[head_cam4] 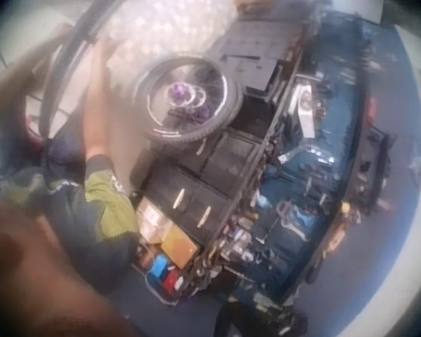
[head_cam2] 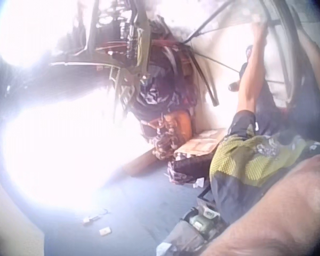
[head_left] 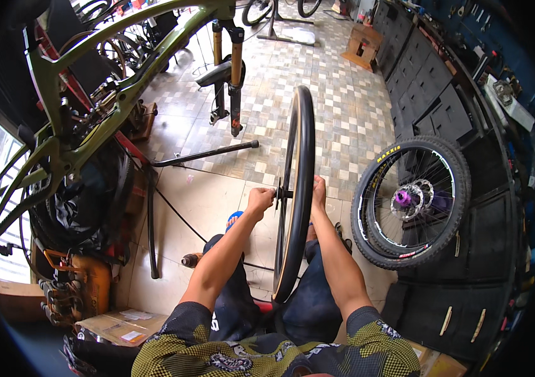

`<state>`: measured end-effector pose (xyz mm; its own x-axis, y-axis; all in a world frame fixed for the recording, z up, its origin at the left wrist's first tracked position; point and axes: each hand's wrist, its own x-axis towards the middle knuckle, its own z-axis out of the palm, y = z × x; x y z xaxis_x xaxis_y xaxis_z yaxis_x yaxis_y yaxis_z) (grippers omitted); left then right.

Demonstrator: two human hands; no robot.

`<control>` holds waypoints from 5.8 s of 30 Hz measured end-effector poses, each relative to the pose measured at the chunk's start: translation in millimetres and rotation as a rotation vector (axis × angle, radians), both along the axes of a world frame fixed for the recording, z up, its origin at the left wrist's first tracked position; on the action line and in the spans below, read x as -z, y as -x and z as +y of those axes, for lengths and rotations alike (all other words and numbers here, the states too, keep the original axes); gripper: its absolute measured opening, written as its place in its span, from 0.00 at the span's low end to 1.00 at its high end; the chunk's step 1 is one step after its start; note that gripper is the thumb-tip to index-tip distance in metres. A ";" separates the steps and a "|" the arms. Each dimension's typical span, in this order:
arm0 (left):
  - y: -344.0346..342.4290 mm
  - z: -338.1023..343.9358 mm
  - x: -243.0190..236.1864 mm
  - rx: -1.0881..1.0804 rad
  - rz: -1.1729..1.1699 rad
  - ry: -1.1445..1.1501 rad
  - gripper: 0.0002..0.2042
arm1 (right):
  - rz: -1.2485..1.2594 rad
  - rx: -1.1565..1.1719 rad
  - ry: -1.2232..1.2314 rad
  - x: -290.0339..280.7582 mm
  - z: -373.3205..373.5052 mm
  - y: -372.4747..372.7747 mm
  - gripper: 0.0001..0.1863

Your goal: The person checks the tire pressure using a gauge, then removes the tire from the rim by hand. They inspect the inner tube and rim, then reseat the tire onto the rim and spin the wheel to check alignment.

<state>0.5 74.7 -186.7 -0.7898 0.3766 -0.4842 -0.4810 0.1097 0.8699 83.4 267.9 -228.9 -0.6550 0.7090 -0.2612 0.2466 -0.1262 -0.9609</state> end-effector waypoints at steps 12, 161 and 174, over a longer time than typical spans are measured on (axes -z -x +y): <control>25.5 -5.2 55.3 -0.006 -0.023 0.086 0.13 | -0.043 0.017 0.026 5.3 -19.5 25.9 0.27; 50.8 -3.6 70.3 -0.044 -0.022 0.193 0.13 | 0.088 -0.032 0.301 21.2 -21.1 56.0 0.24; 55.9 -4.1 96.6 -0.030 -0.056 0.213 0.13 | 0.075 -0.019 0.319 22.5 -22.4 58.9 0.24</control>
